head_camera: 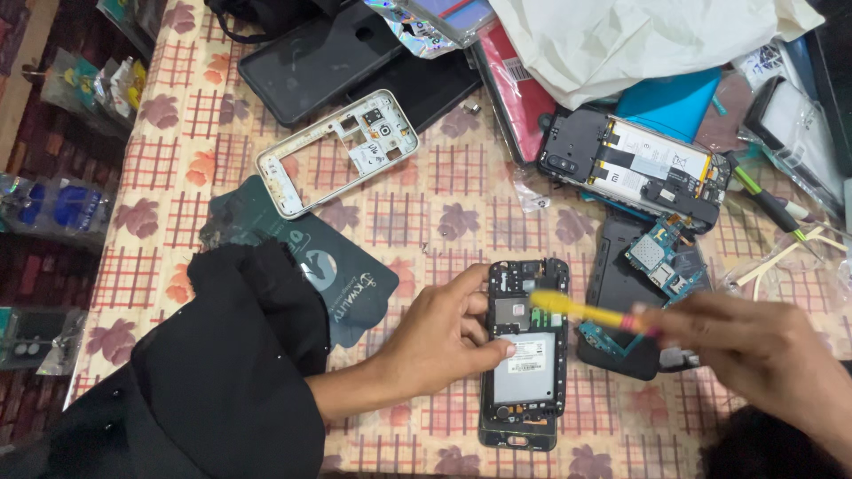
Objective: The person uses a screwdriver to remove screws from the back of a white smartphone, then pries off the back cover. They lift out the battery and separate the motherboard assembly from the chassis, placing components on the table.
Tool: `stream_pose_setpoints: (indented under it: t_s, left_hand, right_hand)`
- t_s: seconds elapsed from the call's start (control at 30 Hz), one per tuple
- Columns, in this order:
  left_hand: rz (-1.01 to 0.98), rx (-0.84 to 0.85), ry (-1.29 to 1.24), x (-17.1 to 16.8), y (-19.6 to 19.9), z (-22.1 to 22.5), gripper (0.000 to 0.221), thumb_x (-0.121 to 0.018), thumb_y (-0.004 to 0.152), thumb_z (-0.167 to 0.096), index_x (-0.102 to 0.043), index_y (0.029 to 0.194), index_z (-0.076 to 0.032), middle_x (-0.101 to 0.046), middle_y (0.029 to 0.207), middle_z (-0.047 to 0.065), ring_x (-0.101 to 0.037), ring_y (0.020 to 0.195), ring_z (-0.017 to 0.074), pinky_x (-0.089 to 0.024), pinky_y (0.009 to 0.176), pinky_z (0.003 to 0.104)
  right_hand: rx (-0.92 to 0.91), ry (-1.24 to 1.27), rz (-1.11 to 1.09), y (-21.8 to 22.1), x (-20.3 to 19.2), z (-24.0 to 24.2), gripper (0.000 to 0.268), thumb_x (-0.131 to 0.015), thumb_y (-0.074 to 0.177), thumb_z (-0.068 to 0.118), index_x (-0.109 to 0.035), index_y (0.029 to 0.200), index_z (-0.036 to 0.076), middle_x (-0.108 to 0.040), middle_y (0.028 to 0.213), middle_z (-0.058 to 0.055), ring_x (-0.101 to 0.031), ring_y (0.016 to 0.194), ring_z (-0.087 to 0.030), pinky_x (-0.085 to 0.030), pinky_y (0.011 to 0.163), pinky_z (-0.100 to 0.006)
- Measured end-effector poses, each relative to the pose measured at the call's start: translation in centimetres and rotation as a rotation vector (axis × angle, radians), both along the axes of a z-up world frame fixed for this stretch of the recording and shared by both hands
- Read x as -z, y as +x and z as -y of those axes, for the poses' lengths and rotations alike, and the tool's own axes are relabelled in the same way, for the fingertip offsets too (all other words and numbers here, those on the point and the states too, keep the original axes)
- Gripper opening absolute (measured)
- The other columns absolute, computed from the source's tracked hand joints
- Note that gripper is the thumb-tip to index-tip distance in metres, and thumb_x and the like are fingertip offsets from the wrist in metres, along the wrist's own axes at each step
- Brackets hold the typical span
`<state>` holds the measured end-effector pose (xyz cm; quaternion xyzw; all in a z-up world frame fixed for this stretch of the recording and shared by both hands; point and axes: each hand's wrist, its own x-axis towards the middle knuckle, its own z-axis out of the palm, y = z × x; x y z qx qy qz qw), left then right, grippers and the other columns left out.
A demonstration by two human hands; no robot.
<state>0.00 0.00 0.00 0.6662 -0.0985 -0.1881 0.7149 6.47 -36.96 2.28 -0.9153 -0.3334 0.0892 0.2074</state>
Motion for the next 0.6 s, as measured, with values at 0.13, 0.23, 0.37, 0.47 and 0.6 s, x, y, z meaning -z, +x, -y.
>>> stream_pose_setpoints:
  t_s: [0.13, 0.23, 0.37, 0.47, 0.6]
  left_hand:
    - [-0.012, -0.023, 0.020, -0.1, 0.1, 0.1, 0.066, -0.072, 0.084, 0.000, -0.042, 0.144, 0.000, -0.076, 0.111, 0.018, -0.075, 0.076, 0.0158, -0.061, 0.063, 0.027]
    - [0.007, 0.012, 0.003, -0.2, 0.2, 0.0, 0.063, -0.071, 0.086, 0.000, -0.043, 0.143, 0.002, -0.077, 0.111, 0.019, -0.075, 0.078, 0.0151, -0.061, 0.064, 0.026]
    - [0.001, 0.063, 0.062, 0.0, -0.1, 0.0, 0.069, -0.072, 0.085, -0.003, -0.040, 0.146, -0.001, -0.076, 0.110, 0.014, -0.074, 0.071, 0.0128, -0.059, 0.059, 0.025]
    - [0.070, 0.075, 0.097, 0.0, 0.0, 0.0, 0.070, -0.073, 0.086, -0.004, -0.040, 0.148, -0.001, -0.079, 0.103, 0.015, -0.072, 0.070, 0.0114, -0.056, 0.058, 0.024]
    - [0.083, 0.081, 0.086, -0.1, -0.1, 0.0, 0.068, -0.074, 0.086, -0.006, -0.043, 0.146, 0.000, -0.078, 0.103, 0.013, -0.071, 0.069, 0.0104, -0.053, 0.054, 0.023]
  right_hand:
    - [-0.022, -0.034, -0.043, -0.1, 0.4, 0.6, 0.045, -0.073, 0.083, 0.000, -0.079, 0.117, 0.027, -0.080, 0.103, 0.003, -0.077, 0.083, -0.010, -0.059, 0.061, -0.021]
    - [0.042, 0.031, -0.008, 0.0, -0.4, 1.4, 0.048, -0.069, 0.079, -0.003, -0.077, 0.122, 0.017, -0.080, 0.102, -0.003, -0.076, 0.087, -0.015, -0.061, 0.071, -0.028]
    - [-0.294, 0.084, -0.094, 2.4, -0.8, 2.3, 0.045, -0.071, 0.086, 0.004, -0.080, 0.126, 0.023, -0.078, 0.105, 0.002, -0.077, 0.089, -0.010, -0.061, 0.075, -0.023]
    - [-0.152, -0.044, 0.007, 3.6, -1.3, 3.4, 0.049, -0.064, 0.088, -0.002, -0.073, 0.132, 0.019, -0.077, 0.105, -0.002, -0.075, 0.089, -0.013, -0.060, 0.077, -0.026]
    - [-0.039, -0.068, -0.053, 3.1, -0.8, 3.9, 0.054, -0.071, 0.080, 0.001, -0.075, 0.128, 0.024, -0.080, 0.104, -0.003, -0.076, 0.086, -0.014, -0.060, 0.069, -0.026]
